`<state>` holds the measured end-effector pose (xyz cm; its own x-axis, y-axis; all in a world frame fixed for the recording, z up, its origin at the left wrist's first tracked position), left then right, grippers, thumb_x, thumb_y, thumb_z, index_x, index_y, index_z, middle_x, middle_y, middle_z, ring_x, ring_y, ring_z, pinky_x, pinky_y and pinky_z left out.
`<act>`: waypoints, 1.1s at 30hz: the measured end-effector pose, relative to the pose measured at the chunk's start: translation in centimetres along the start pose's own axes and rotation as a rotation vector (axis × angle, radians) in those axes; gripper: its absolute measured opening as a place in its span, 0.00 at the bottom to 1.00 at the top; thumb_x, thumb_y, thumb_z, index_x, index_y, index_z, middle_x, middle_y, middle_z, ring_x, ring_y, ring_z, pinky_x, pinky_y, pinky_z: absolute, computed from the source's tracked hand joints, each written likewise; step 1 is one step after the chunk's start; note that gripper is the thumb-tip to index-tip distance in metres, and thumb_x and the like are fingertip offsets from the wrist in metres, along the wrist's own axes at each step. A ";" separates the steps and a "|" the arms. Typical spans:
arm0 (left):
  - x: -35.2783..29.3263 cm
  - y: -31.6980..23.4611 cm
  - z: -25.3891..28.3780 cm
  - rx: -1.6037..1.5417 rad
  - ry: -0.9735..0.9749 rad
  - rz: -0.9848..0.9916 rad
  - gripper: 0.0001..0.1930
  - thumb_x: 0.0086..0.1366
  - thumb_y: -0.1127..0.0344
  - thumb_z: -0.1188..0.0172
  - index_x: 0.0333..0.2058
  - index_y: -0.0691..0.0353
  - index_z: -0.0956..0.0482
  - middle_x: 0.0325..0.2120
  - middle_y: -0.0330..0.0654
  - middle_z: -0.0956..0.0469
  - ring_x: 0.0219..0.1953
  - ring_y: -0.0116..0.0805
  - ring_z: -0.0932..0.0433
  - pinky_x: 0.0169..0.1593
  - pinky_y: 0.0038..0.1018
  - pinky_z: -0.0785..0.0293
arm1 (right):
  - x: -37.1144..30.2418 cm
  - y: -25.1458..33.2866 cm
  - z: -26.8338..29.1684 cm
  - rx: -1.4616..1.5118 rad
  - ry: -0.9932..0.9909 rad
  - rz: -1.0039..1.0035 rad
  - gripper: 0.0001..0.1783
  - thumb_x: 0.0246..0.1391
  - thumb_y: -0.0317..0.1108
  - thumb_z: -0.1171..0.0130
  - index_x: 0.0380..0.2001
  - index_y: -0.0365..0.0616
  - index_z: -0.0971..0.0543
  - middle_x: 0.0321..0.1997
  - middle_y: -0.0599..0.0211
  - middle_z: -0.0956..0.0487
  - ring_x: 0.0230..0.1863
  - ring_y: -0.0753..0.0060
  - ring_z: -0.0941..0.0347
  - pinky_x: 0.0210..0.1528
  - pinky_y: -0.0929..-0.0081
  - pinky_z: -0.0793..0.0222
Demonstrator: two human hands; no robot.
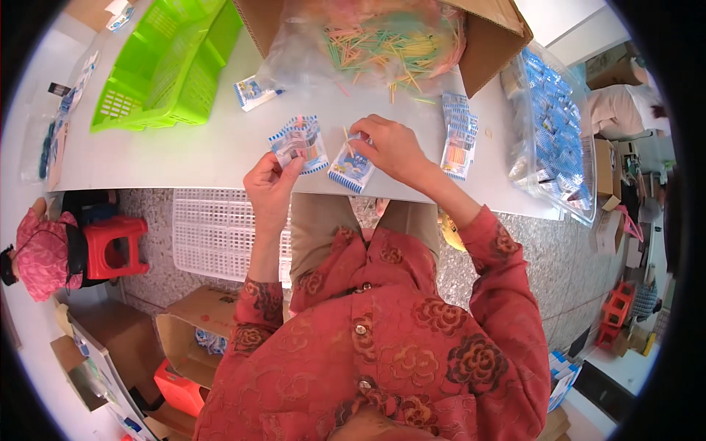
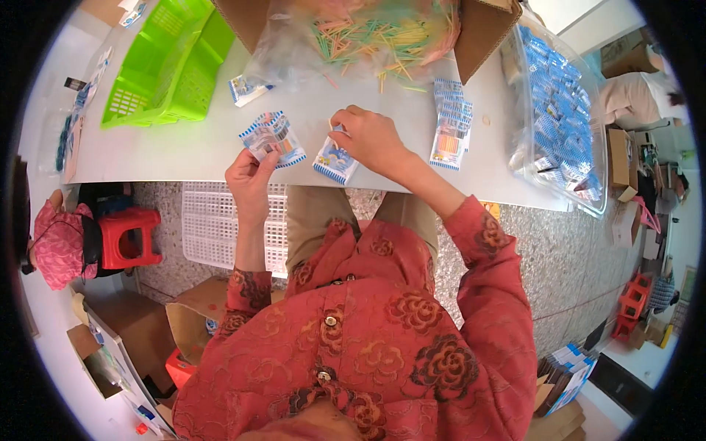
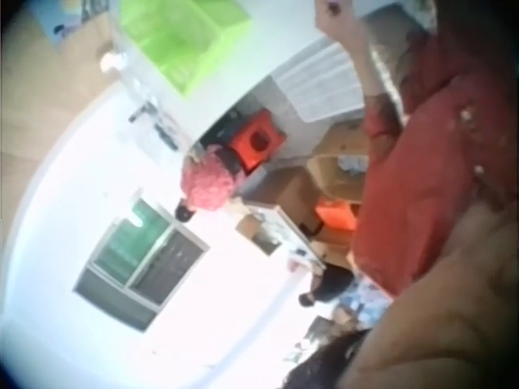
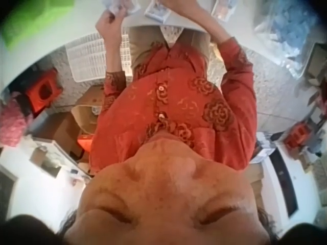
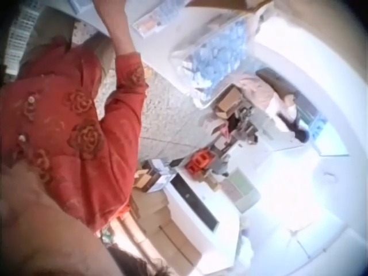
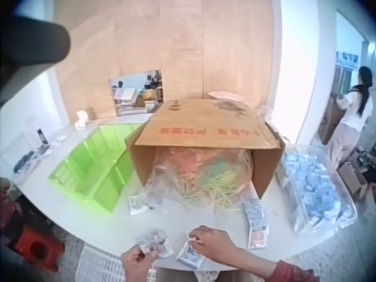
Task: Packaging small plastic packets by grouping them together using rubber bands.
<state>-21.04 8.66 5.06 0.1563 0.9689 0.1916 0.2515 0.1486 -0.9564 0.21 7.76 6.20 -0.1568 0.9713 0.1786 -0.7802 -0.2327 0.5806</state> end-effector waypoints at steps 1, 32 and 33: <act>-0.1 0.1 -0.2 0.000 -0.007 -0.004 0.08 0.59 0.76 0.38 0.39 0.70 0.21 0.33 0.36 0.21 0.33 0.18 0.27 0.38 0.17 0.30 | 0.4 -0.3 -0.7 -0.073 -0.035 -0.031 0.13 0.51 0.38 0.42 0.39 0.46 0.23 0.33 0.58 0.24 0.32 0.56 0.24 0.35 0.63 0.27; -0.3 1.0 -4.1 0.054 0.232 0.074 0.11 0.60 0.79 0.41 0.42 0.71 0.22 0.36 0.40 0.20 0.39 0.24 0.25 0.46 0.22 0.29 | 0.9 5.6 9.1 0.651 -0.150 -0.025 0.05 0.53 0.28 0.39 0.30 0.37 0.20 0.25 0.77 0.24 0.24 0.89 0.35 0.26 0.88 0.39; -0.4 0.9 -4.2 0.082 0.240 0.092 0.11 0.60 0.78 0.41 0.42 0.70 0.22 0.36 0.40 0.20 0.39 0.24 0.25 0.45 0.22 0.29 | 1.0 5.6 8.6 0.659 -0.108 -0.034 0.05 0.53 0.28 0.38 0.30 0.38 0.20 0.26 0.77 0.23 0.24 0.88 0.35 0.26 0.88 0.39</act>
<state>-16.86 7.62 5.06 0.3997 0.9058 0.1406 0.1487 0.0872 -0.9850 0.89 7.02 16.50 -0.0505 0.9763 0.2103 -0.2452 -0.2162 0.9450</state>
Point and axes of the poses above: each hand's wrist, its own x-axis towards the middle knuckle, its own z-axis out of the back of the hand, y = z × x, the point moved 5 cm from there along x, towards the middle knuckle
